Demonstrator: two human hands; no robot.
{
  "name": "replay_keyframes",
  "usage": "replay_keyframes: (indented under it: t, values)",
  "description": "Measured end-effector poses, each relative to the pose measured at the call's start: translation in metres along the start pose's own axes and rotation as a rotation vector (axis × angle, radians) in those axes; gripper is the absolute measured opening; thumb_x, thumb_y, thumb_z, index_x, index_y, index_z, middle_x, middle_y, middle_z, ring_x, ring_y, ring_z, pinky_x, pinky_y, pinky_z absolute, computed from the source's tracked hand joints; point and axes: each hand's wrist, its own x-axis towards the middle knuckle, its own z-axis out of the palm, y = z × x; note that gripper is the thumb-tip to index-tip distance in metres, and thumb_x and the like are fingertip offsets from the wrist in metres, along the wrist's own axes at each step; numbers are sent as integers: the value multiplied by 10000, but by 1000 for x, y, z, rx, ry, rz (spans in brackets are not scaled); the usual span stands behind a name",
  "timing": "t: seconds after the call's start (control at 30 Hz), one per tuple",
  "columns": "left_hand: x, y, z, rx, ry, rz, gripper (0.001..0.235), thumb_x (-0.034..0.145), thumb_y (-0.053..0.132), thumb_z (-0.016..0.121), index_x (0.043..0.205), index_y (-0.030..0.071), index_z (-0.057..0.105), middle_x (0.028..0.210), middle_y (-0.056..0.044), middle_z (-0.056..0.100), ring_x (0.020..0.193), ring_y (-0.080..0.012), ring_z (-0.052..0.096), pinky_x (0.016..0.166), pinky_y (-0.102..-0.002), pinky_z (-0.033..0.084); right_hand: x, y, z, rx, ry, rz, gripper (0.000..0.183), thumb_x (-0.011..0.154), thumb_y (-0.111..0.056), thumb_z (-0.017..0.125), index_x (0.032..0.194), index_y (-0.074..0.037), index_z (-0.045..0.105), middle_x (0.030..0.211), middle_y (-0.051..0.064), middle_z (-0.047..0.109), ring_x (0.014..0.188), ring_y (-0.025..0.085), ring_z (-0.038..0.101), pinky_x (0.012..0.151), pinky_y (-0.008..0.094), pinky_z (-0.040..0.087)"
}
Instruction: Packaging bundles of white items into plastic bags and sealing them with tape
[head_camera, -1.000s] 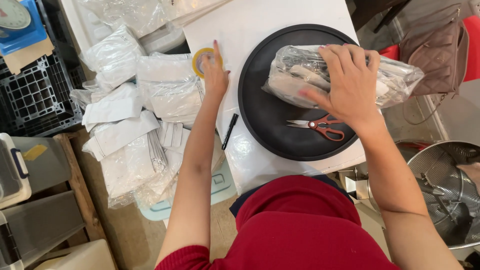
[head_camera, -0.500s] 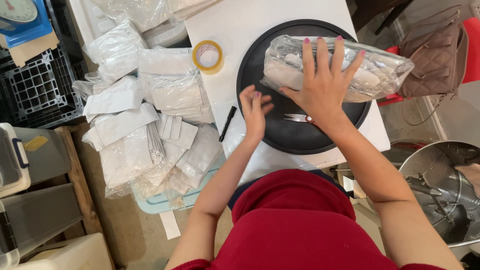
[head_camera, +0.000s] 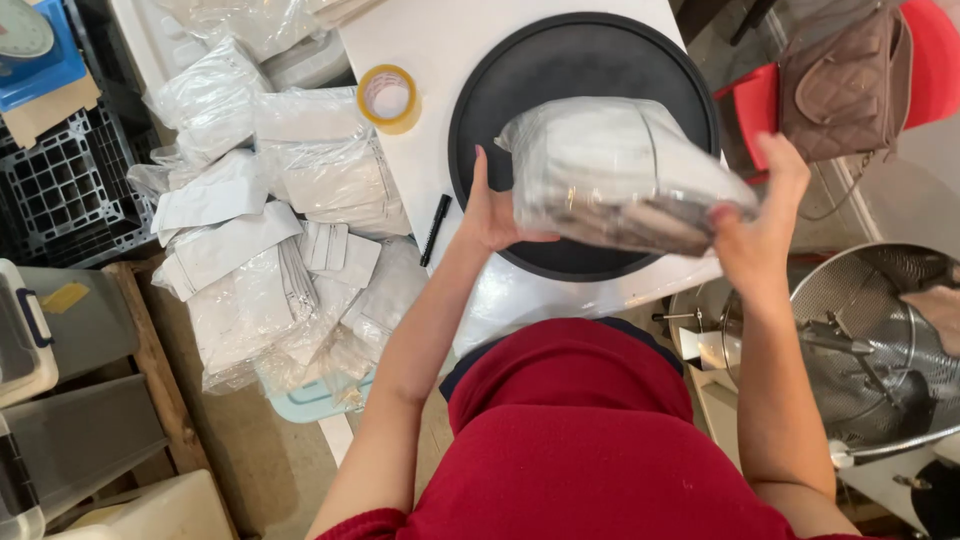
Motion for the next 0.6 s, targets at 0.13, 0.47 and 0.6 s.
replay_keyframes:
  t: [0.13,0.47,0.6]
  values:
    - [-14,-21,21,-14,50,18,1320,663,910,593,1614,43,302,1622,-273,320,1445,-523,368,1142,-737,266,-42,30,21,790,-25,1207,1196,752,-872,594,1606,-86,301,1580,271,342,1395,521,425,1092,727,333]
    - [32,-53,-63,585,339,203,1214,706,460,1001,1634,263,243,1527,-235,407,1394,-423,465,1109,-631,426,-112,69,75,405,-405,1056,1121,780,-554,899,1615,-113,295,1466,315,458,1330,473,515,987,649,481]
    - [11,-59,-57,592,324,308,1121,724,338,1005,1585,84,333,1417,-273,509,1293,-412,557,1043,-602,501,-101,27,62,381,-335,916,1089,720,-415,957,1557,-33,373,1471,348,474,1407,517,421,1144,626,363]
